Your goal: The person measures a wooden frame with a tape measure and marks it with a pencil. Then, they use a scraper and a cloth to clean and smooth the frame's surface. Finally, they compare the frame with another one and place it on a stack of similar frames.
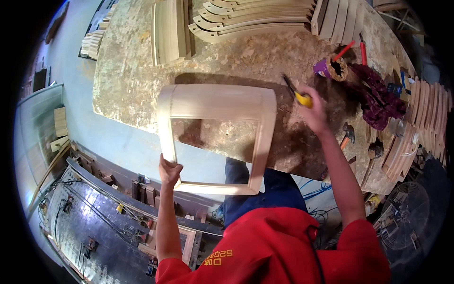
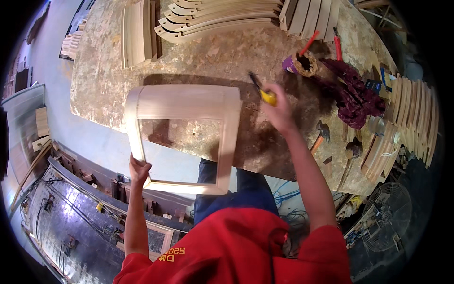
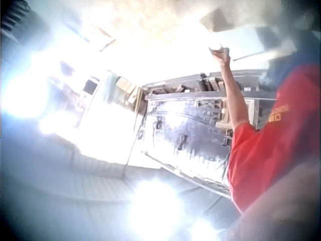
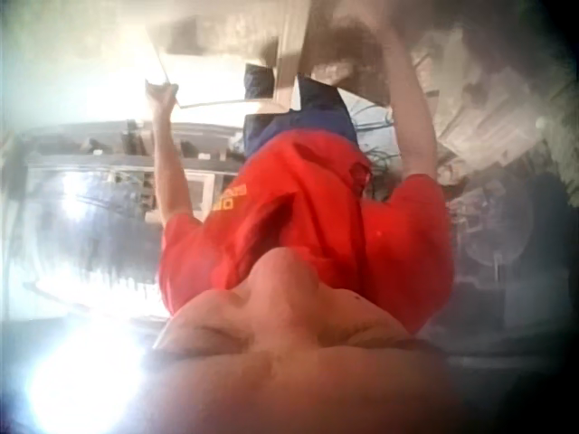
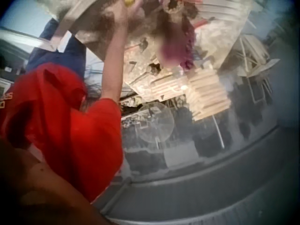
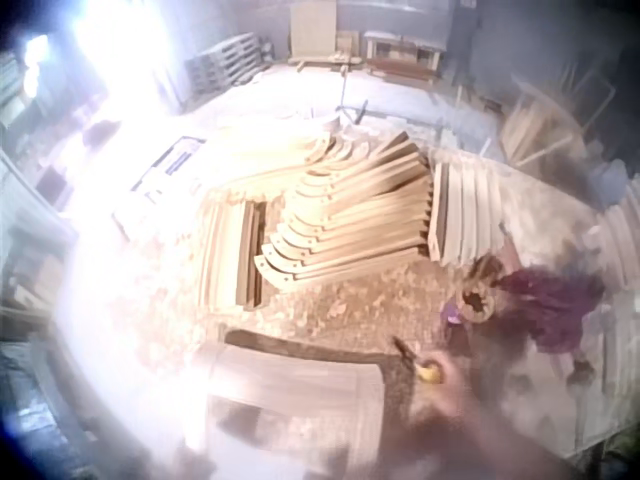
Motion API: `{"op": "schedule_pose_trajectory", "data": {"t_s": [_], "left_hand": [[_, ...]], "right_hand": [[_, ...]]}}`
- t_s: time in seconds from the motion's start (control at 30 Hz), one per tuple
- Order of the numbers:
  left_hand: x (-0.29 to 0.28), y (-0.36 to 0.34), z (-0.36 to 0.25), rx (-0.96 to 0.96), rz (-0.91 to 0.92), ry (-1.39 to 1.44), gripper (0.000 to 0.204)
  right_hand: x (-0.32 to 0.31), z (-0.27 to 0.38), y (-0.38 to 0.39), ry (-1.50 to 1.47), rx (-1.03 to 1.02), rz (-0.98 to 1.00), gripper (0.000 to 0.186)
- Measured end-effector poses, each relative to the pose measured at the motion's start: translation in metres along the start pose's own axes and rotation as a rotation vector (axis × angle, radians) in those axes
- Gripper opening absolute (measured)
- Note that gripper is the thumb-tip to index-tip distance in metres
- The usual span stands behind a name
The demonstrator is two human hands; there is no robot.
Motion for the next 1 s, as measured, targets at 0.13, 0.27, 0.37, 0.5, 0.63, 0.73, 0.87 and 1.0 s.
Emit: {"op": "schedule_pose_trajectory", "data": {"t_s": [0.13,0.27,0.37,0.5,0.63,0.73,0.87,1.0], "left_hand": [[0.066,-0.005,-0.036,0.023,0.075,-0.140,0.066],[0.099,-0.009,-0.081,0.053,0.140,-0.536,0.089],[0.101,-0.009,-0.106,0.132,0.085,-0.604,0.073],[0.112,0.023,-0.136,0.313,-0.012,-0.484,0.049],[0.200,0.126,-0.185,0.109,0.646,0.403,0.030],[0.220,0.143,-0.186,-0.179,0.866,0.773,0.023],[0.216,0.118,-0.183,-0.051,0.878,0.625,0.019],[0.129,-0.018,-0.183,0.101,0.392,0.602,0.030]], "right_hand": [[-0.049,-0.034,0.086,-0.560,0.473,0.032,0.016],[-0.037,-0.014,0.134,-0.391,0.438,0.124,0.010],[-0.008,0.015,0.146,-0.277,0.341,0.159,0.011],[0.016,0.077,0.139,0.053,-0.042,0.196,0.020],[0.035,0.124,0.137,0.076,-0.195,0.302,0.022],[0.023,0.127,0.139,0.162,-0.222,0.329,0.023],[-0.012,0.101,0.131,0.311,-0.154,0.407,0.018],[-0.091,0.001,0.118,0.499,0.052,0.229,0.014]]}}
Point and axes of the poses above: each hand's wrist, its own y-axis away from the middle knuckle, its own x-axis out of the palm, z = x × y, the point moved 4 cm from there along -y, towards the middle knuckle, and after that the axes turned 15 degrees about y, right-handed, at the moved point
